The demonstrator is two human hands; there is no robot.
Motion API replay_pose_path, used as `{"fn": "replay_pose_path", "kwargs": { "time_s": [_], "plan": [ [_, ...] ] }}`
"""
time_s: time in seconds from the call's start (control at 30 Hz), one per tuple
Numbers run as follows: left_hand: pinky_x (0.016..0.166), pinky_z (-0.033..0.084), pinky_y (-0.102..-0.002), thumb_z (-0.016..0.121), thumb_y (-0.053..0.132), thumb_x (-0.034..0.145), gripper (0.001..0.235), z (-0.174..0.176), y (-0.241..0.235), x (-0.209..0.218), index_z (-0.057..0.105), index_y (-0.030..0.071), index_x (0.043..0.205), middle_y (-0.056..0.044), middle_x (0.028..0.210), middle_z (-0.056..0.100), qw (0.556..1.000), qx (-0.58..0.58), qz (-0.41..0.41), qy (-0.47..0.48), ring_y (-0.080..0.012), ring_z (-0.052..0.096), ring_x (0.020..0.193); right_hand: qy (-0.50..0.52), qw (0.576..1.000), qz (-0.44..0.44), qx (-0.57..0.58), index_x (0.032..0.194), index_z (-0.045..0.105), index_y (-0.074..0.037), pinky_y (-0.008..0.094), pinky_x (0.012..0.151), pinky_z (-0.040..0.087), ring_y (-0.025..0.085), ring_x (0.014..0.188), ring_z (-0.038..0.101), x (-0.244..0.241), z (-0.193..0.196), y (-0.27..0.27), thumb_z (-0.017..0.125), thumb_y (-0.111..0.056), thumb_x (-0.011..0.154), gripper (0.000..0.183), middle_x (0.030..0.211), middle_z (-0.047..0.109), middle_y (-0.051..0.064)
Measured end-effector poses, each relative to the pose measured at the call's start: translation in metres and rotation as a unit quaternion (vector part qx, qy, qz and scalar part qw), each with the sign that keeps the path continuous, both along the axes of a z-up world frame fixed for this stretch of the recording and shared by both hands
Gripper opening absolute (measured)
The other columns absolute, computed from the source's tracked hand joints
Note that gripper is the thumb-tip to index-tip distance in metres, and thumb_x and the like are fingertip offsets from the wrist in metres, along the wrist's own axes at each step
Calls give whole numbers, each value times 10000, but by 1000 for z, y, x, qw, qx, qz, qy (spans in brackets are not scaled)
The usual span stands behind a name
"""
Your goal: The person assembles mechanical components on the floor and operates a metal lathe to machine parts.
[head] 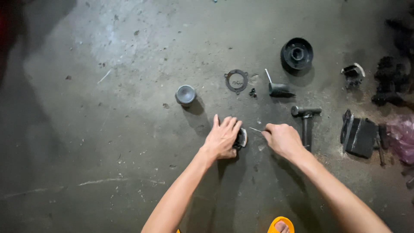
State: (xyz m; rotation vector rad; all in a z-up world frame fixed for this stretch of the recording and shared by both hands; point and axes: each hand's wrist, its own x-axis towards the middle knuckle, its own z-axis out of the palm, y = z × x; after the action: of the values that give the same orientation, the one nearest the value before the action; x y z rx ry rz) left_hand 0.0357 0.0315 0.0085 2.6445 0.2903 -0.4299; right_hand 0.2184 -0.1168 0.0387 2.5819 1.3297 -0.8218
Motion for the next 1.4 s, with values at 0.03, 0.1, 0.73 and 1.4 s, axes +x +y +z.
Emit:
{"fn": "replay_pose_path", "kwargs": {
  "time_s": [0.03,0.1,0.73,1.4],
  "plan": [
    [1177,212,-727,824,435,637,1102,-2,1,-5,340,47,1547,-215,1504,447,1000,1,-4,1,-367,362,1459,1,1000,-4,1,953,751,-125,512,723,617,425,863,758,-4,10,2,621,-309,948,225,853,770,179],
    [1089,351,-602,778,582,675,999,-7,6,-15,462,41,1453,-179,1401,488,993,74,-4,-87,-312,470,1332,37,998,-3,44,1011,763,-140,529,766,608,424,912,752,-11,29,7,609,-272,953,210,918,790,171],
    [804,528,-516,726,250,884,636,1,-26,-29,479,-78,1369,-184,1121,538,925,-34,328,-190,-393,587,1002,-21,987,72,145,889,727,-185,477,704,609,345,777,742,-20,-29,38,615,-330,936,190,804,739,62],
    [943,549,-467,803,54,786,528,-21,-3,-7,591,-1,1266,-132,1094,495,914,-175,319,-179,-391,575,1082,186,959,-208,59,1106,798,-138,481,847,609,332,984,756,-69,-5,41,636,-177,916,253,886,804,122]
  ]
}}
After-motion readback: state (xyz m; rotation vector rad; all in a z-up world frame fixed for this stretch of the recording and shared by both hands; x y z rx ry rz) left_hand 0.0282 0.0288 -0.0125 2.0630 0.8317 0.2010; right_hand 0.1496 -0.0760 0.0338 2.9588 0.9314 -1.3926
